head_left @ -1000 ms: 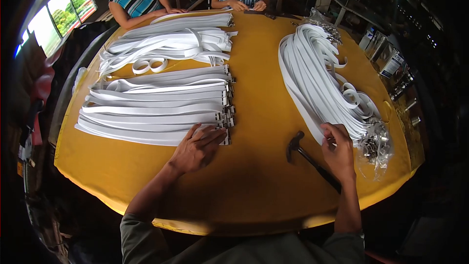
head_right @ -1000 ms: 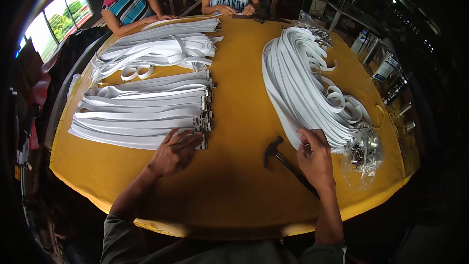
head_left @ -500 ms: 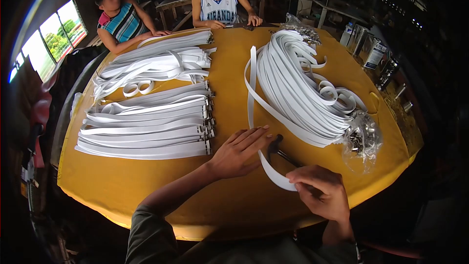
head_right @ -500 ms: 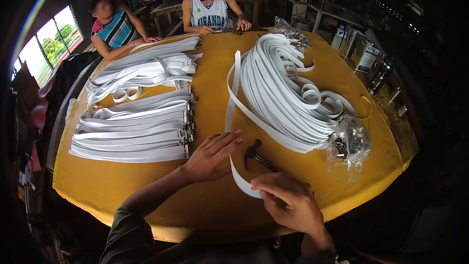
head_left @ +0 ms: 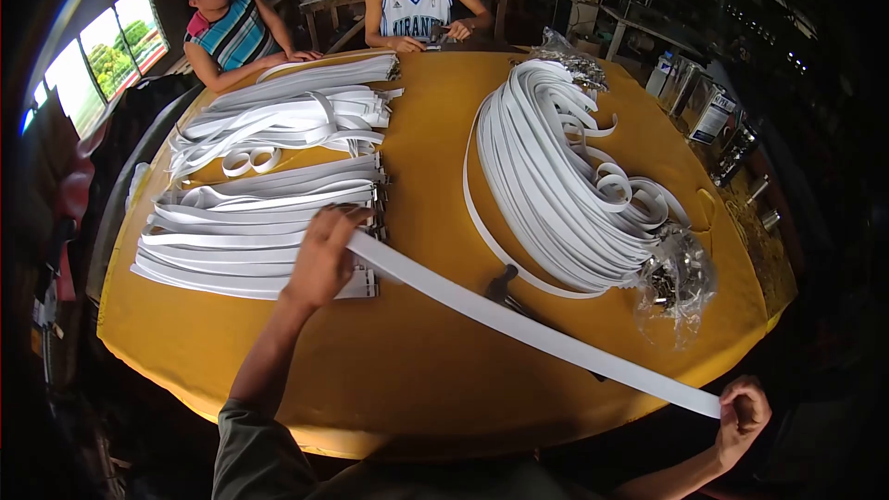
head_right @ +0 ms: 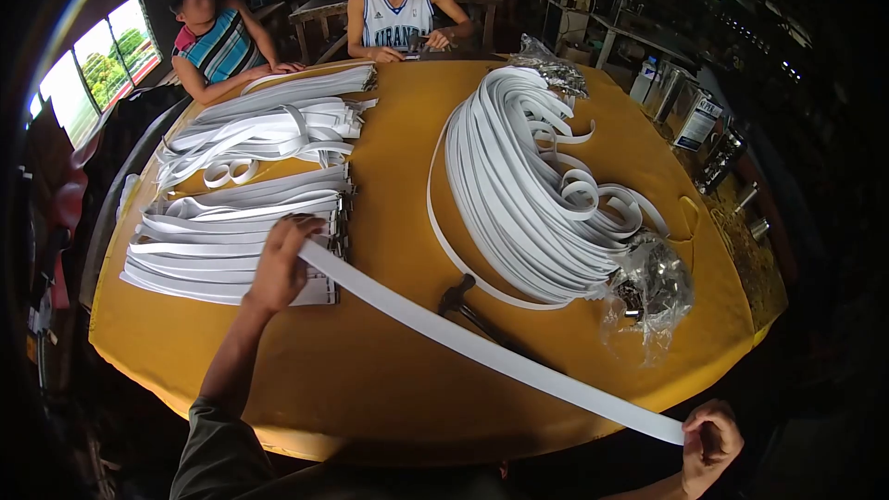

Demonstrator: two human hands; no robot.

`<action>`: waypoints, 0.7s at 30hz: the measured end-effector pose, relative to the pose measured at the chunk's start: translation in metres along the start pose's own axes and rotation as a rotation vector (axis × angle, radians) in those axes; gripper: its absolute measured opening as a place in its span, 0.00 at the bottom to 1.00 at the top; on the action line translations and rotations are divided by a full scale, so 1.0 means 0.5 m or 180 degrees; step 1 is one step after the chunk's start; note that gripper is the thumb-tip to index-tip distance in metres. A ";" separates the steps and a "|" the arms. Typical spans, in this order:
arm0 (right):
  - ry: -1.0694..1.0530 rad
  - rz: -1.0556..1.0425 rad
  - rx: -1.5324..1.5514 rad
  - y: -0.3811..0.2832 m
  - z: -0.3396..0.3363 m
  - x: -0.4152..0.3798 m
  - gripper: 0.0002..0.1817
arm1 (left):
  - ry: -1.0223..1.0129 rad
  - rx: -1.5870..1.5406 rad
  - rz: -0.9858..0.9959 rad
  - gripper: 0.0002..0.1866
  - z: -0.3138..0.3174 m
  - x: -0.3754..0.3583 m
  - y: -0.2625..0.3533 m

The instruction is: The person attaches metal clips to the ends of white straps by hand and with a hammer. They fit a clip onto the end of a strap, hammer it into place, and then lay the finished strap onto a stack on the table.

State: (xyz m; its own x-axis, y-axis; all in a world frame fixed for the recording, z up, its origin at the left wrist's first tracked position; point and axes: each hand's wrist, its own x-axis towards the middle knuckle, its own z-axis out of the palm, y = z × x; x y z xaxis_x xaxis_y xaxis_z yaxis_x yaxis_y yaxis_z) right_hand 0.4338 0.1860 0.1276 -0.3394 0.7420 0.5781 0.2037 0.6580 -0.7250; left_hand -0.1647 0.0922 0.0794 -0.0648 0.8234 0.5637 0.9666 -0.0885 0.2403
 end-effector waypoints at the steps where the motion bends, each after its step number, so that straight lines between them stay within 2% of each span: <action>1: 0.0113 0.0300 0.0013 0.000 0.031 0.004 0.19 | 0.0079 0.0308 -0.0092 0.34 -0.039 -0.021 -0.008; 2: 0.0236 0.0600 0.0031 -0.003 0.066 0.015 0.19 | 0.0160 0.0618 -0.0171 0.34 -0.082 -0.045 -0.009; 4: -0.0468 0.0799 0.0027 0.022 0.108 0.032 0.19 | 0.0202 0.1359 -0.0233 0.31 -0.175 -0.107 0.003; 6: -0.1017 0.0849 0.0195 0.031 0.177 0.047 0.17 | 0.0315 0.1861 -0.0630 0.28 -0.264 -0.184 0.026; 7: -0.1522 0.0943 0.0225 0.034 0.207 0.056 0.17 | 0.0301 0.2196 -0.0793 0.25 -0.308 -0.222 0.038; 8: -0.1750 0.0719 0.0506 0.042 0.249 0.063 0.17 | 0.0218 0.2798 -0.0818 0.23 -0.349 -0.275 0.029; 10: -0.2190 0.0493 0.0902 0.035 0.328 0.073 0.17 | 0.0185 0.3212 -0.1301 0.19 -0.413 -0.377 0.023; 12: -0.2347 0.0454 0.0752 0.024 0.385 0.076 0.17 | -0.0028 0.3521 -0.1349 0.21 -0.432 -0.458 0.000; 14: -0.2641 0.0550 0.1010 0.030 0.427 0.076 0.17 | -0.0323 0.3165 -0.1958 0.24 -0.380 -0.504 -0.021; 16: -0.2753 0.0582 0.0766 0.039 0.446 0.076 0.17 | -0.1347 0.2386 -0.3012 0.38 -0.339 -0.565 -0.050; 17: -0.2874 0.0672 0.0550 0.044 0.451 0.074 0.17 | -0.1626 0.2075 -0.3384 0.44 -0.321 -0.575 -0.058; 18: -0.2799 0.0696 0.0527 0.052 0.455 0.071 0.17 | -0.0856 0.2269 -0.2946 0.36 -0.280 -0.640 -0.119; 20: -0.2742 0.0163 0.0020 0.066 0.458 0.054 0.17 | -0.0549 0.2657 -0.1563 0.23 -0.295 -0.680 -0.163; 21: -0.2657 0.0245 -0.0025 0.069 0.460 0.050 0.17 | -0.0641 0.2644 -0.2255 0.27 -0.294 -0.652 -0.133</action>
State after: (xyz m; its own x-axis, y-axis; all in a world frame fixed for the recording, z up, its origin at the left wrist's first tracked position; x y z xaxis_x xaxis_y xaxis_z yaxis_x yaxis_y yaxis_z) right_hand 0.2213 0.1975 0.0310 -0.8921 0.4482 0.0577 0.2594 0.6125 -0.7467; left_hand -0.2442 -0.2525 -0.0043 -0.6997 0.6218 0.3517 0.5974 0.7793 -0.1894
